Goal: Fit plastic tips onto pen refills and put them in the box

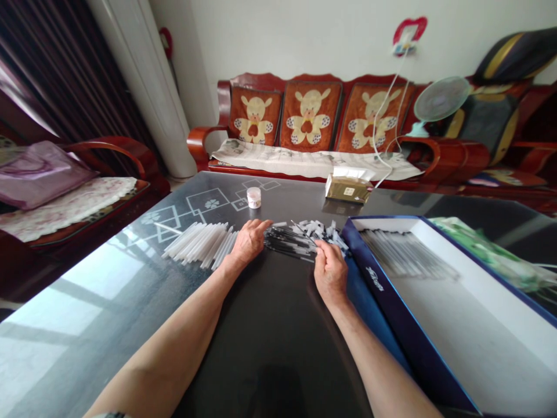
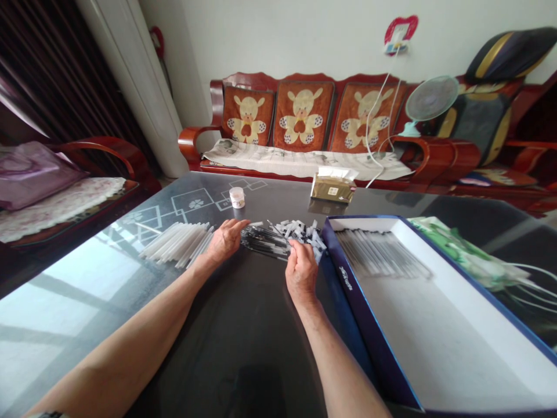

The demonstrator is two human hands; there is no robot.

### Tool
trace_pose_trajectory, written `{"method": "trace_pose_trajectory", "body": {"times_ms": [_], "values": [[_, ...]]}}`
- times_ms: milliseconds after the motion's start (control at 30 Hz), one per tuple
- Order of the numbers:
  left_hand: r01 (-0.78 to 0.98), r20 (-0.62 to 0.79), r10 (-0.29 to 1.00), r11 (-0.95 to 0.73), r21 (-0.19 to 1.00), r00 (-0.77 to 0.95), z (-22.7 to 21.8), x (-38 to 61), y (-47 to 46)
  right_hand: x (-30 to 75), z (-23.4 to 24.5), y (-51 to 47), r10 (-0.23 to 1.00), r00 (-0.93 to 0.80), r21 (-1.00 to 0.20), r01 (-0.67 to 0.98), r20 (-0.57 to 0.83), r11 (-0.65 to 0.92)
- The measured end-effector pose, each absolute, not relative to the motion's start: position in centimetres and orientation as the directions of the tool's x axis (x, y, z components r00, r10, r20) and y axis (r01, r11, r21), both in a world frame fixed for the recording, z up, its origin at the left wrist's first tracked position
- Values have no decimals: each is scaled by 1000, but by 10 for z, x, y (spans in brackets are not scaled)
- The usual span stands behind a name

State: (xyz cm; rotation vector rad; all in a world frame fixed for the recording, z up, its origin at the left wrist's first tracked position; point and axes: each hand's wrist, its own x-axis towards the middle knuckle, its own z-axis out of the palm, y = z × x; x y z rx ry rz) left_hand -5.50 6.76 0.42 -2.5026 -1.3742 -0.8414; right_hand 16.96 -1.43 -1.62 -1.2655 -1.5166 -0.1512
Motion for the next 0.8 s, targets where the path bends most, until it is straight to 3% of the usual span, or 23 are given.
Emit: {"method": "trace_pose_trajectory", "body": {"times_ms": [367,800], "values": [[842,531,746,-530,105,403,4,-55,67,168,-17,-14,658,128,-511,744,742,431],[742,516,644,-670,24,565,15,-42,59,169,-16,-14,666,137,-527,733,734,430]]}}
